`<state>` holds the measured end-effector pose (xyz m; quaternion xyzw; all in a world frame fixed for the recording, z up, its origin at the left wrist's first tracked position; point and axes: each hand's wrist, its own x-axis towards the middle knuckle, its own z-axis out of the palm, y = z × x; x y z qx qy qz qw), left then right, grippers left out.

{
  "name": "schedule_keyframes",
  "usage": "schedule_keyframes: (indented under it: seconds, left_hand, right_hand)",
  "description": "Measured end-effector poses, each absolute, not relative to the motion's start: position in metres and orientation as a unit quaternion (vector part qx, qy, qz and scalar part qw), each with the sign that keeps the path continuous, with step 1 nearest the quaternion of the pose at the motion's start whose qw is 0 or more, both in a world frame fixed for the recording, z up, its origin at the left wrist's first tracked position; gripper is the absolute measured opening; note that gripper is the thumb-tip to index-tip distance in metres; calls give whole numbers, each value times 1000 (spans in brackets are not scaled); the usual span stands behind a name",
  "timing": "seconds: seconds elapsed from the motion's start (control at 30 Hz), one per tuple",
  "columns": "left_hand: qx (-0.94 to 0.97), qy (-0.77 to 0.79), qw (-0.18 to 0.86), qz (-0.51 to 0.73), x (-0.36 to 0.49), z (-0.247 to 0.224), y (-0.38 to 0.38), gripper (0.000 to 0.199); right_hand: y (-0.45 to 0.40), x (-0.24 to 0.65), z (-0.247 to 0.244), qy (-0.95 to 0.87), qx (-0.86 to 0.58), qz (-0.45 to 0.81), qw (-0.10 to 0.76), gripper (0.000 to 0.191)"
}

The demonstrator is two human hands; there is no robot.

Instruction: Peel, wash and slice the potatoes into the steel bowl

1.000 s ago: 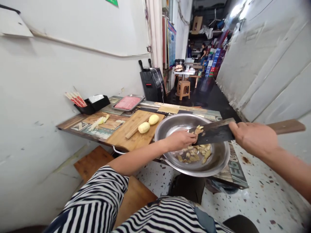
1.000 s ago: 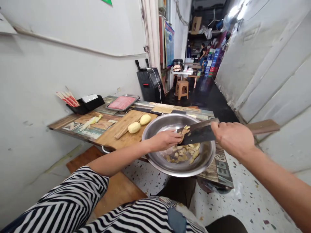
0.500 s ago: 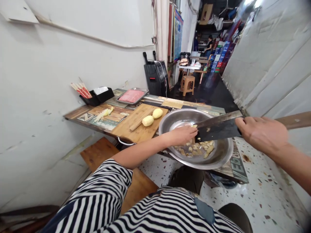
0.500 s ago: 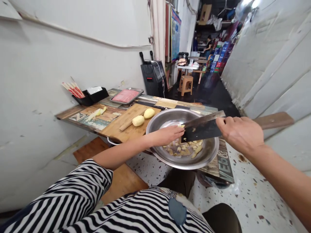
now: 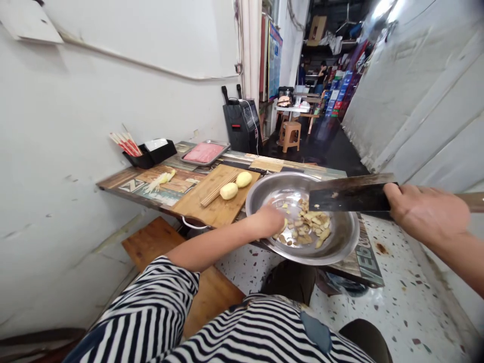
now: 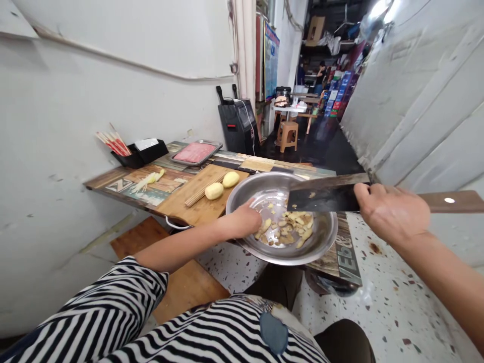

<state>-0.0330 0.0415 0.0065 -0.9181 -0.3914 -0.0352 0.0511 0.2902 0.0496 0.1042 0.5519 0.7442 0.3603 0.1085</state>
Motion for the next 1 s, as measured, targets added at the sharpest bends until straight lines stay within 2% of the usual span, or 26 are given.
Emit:
schedule_keyframes:
  seconds: [0.07,0.2,0.37,0.57,0.7,0.8,0.9,1.0]
  left_hand:
    - [-896,-439,69,-21,-35,21,38,38]
    - [-898,-407,139,-94,-18,50,38,61]
    - [-911,-379,144,-78,3,43,46,71]
    - [-912,-379,139,-70,6,40,44,57]
    - [-863,-482,149,-33,-13,51,43,42]
    - [-849,-518,99,-28,-29,53,37,36]
    - [-832,-540,17,-124,-42,42,21,21]
    - [-727,-613,-12,-309,-63,20,-5,30]
  right_hand:
    - [46,295,103,741,556,362,103,26]
    - [39,290,99,756,538,362,88,25]
    - [34,286,95,762,533,358,80,24]
    - [34,291,93,771,543,326,71,34]
    - [37,308,92,755,593,275,43,22]
    - [43,335,83,707,671,223,-1,18]
    - [51,365,58,669,721,176,-40,15]
    - [64,386,21,680,708,181,-68,9]
